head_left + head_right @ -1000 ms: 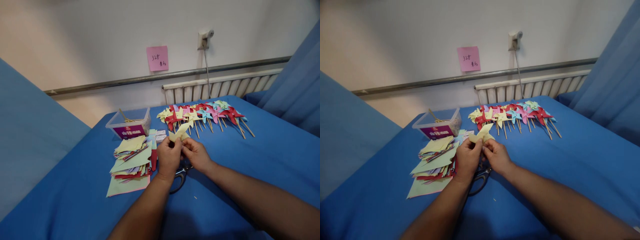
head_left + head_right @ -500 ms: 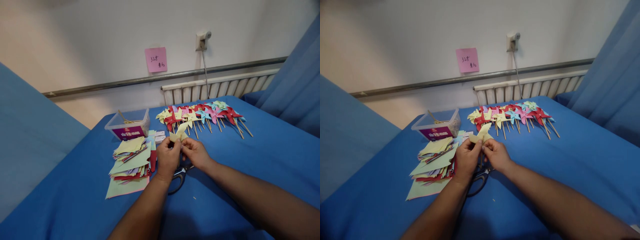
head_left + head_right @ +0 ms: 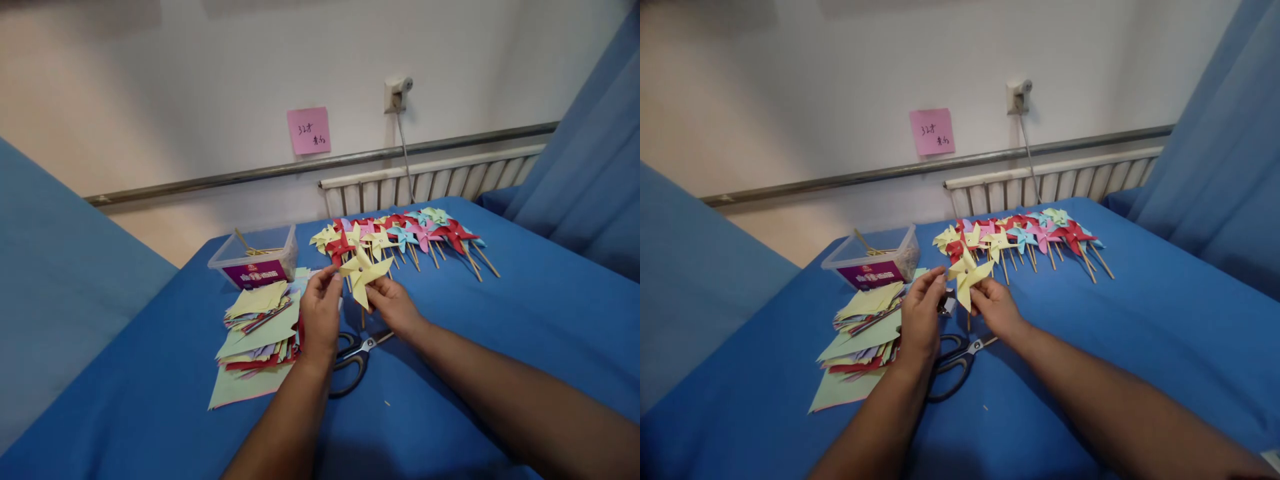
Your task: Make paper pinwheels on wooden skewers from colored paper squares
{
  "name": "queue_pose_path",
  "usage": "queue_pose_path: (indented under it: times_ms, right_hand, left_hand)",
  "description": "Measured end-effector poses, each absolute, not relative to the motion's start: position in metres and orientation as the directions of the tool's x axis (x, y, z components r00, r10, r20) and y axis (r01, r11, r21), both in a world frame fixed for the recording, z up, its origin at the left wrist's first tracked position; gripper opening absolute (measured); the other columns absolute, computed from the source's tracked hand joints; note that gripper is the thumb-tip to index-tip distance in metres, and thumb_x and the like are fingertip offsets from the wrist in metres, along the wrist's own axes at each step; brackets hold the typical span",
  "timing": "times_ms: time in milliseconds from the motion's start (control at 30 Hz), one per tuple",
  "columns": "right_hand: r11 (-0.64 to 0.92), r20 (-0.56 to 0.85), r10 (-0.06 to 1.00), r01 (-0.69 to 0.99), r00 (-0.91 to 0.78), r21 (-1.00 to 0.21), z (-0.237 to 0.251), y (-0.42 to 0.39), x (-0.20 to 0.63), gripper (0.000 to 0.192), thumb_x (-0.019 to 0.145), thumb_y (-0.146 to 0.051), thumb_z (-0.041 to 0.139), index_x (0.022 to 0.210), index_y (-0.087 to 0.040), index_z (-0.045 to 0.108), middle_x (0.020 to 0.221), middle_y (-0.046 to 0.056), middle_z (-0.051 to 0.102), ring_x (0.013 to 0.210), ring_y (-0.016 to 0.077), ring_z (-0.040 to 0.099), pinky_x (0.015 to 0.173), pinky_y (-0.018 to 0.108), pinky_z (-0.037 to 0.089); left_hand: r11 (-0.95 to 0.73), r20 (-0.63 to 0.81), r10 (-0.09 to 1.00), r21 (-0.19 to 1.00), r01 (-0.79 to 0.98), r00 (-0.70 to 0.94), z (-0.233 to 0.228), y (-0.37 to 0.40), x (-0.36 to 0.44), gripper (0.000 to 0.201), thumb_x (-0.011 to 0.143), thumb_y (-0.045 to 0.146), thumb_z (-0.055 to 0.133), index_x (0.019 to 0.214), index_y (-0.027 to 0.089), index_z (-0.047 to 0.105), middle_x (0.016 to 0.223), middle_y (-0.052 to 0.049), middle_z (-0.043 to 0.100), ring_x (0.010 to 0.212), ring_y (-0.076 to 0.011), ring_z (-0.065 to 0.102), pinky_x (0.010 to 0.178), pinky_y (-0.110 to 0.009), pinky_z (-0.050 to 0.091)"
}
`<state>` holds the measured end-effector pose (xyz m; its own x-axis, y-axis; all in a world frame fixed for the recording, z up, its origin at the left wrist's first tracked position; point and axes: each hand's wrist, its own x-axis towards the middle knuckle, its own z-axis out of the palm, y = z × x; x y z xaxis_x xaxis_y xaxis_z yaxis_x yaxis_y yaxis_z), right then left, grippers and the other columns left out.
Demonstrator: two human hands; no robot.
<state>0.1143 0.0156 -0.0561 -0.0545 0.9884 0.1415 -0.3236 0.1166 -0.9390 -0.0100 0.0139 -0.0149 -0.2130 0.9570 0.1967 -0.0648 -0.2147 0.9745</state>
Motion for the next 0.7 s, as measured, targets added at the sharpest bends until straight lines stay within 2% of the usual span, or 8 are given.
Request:
queue_pose_path:
  times_ms: [100, 233, 333, 533, 700]
  right_hand:
    - [0.016, 0.090, 0.984, -0.426, -0.156, -0.905, -0.052, 0.012, 0.113, 0.030, 0.072, -0.045, 0.071, 0.080, -0.018, 0.063, 0.063, -0.003, 0.058, 0.051, 0.0079, 0.042, 0.051, 0.023, 0.031]
    - [-0.083, 0.047, 0.966, -0.478, -0.253, -0.874, -0.048, 0.008, 0.113, 0.029, 0.073, -0.043, 0.073, 0.084, -0.017, 0.067, 0.064, -0.002, 0.060, 0.055, 0.0079, 0.043, 0.052, 0.023, 0.029]
    - [-0.116, 0.036, 0.956, -0.488, -0.292, -0.865, -0.047, 0.007, 0.112, 0.028, 0.072, -0.042, 0.074, 0.084, -0.017, 0.068, 0.063, -0.001, 0.060, 0.055, 0.0080, 0.043, 0.052, 0.023, 0.029]
    - [-0.117, 0.040, 0.946, -0.456, -0.320, -0.882, -0.056, 0.011, 0.111, 0.027, 0.074, -0.041, 0.074, 0.082, -0.017, 0.068, 0.063, 0.000, 0.062, 0.054, 0.0085, 0.046, 0.052, 0.023, 0.030]
    - [-0.108, 0.045, 0.951, -0.464, -0.305, -0.880, -0.058, 0.011, 0.112, 0.030, 0.071, -0.041, 0.076, 0.086, -0.017, 0.068, 0.064, 0.000, 0.063, 0.054, 0.0092, 0.046, 0.052, 0.024, 0.030]
  left_hand:
    - [-0.087, 0.028, 0.977, 0.959, -0.271, -0.213, -0.016, 0.019, -0.012, 0.038, 0.068, 0.037, 0.073, 0.099, 0.016, 0.068, 0.099, -0.007, 0.069, 0.086, -0.0170, 0.062, 0.075, -0.027, 0.046]
    - [0.047, -0.045, 0.999, 0.899, -0.436, 0.015, -0.016, 0.019, -0.012, 0.033, 0.069, 0.037, 0.074, 0.089, 0.013, 0.066, 0.083, -0.005, 0.068, 0.073, -0.0147, 0.061, 0.067, -0.026, 0.046]
    - [0.074, -0.053, 0.997, 0.889, -0.452, 0.059, -0.017, 0.017, -0.011, 0.031, 0.066, 0.033, 0.077, 0.085, 0.012, 0.065, 0.073, -0.004, 0.066, 0.063, -0.0126, 0.058, 0.061, -0.025, 0.045]
    - [0.071, -0.076, 0.997, 0.905, -0.419, 0.005, -0.018, 0.018, -0.011, 0.031, 0.062, 0.027, 0.079, 0.084, 0.011, 0.064, 0.071, -0.003, 0.066, 0.058, -0.0115, 0.058, 0.058, -0.023, 0.045]
    - [0.079, -0.069, 0.997, 0.923, -0.376, 0.040, -0.020, 0.018, -0.012, 0.032, 0.064, 0.030, 0.078, 0.085, 0.011, 0.065, 0.070, -0.003, 0.065, 0.056, -0.0115, 0.056, 0.053, -0.023, 0.043]
